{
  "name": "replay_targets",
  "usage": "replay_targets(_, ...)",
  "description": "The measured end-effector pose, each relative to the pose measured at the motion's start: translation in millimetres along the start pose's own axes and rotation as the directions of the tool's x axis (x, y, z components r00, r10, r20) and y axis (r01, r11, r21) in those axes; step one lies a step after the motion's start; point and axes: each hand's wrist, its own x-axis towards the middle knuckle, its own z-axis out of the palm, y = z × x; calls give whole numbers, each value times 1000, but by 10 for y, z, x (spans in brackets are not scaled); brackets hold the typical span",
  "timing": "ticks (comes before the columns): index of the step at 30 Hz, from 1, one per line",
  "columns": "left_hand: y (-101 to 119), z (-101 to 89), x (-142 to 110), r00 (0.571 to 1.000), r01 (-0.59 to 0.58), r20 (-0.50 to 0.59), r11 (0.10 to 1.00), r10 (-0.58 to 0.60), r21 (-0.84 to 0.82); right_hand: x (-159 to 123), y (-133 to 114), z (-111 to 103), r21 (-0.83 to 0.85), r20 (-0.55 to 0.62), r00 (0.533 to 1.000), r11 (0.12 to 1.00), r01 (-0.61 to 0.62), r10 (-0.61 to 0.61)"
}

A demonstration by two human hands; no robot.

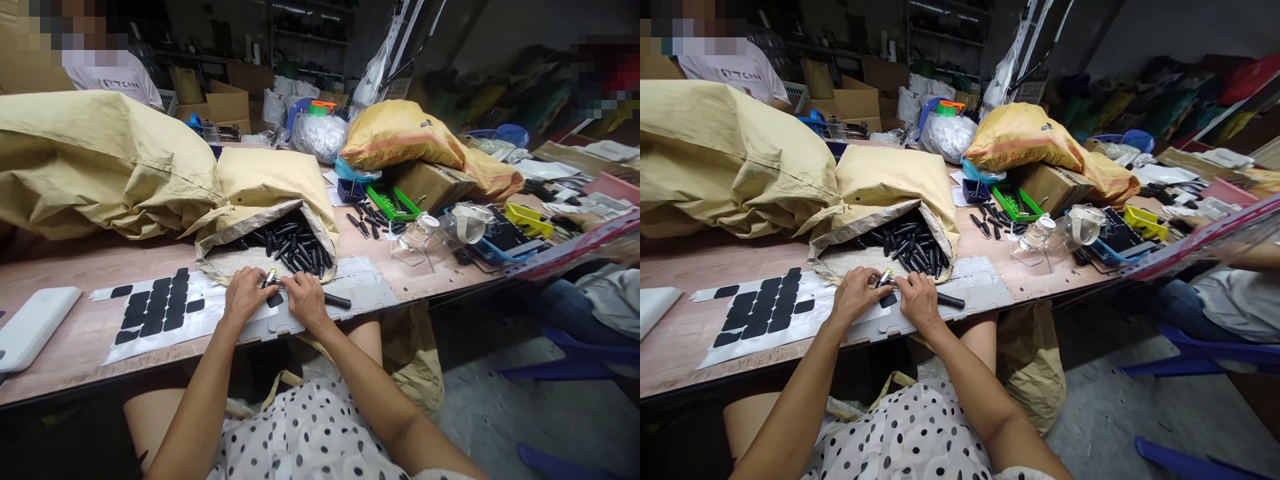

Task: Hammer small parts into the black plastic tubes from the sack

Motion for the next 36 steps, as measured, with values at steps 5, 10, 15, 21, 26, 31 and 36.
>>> replay_targets(5,-120,67,-30,1000,-19,24,999,20,-29,-4,2,21,3,-13,1000,1000,5,-5)
replay_targets(10,-145,50,-38,999,-1,45,997,4,-74,-39,30,40,10,-81,997,1000,10,-10)
replay_targets(15,-104,87,-48,1000,14,5,996,-13,-90,-69,40,73,5,-213,977,1000,-18,19)
replay_targets(21,-156,-66,23,989,72,142,976,-43,-205,-97,27,73,35,-287,956,998,-54,62)
replay_targets(26,-186,-302,307,994,32,110,961,-2,-275,-91,2,41,55,-178,983,998,-26,35)
replay_targets(31,105,-74,602,959,-227,149,968,241,-106,-44,-26,11,28,-78,995,998,-52,54)
replay_targets(36,253,207,690,934,-274,236,962,269,-11,-40,-32,-11,15,-43,997,998,-58,59)
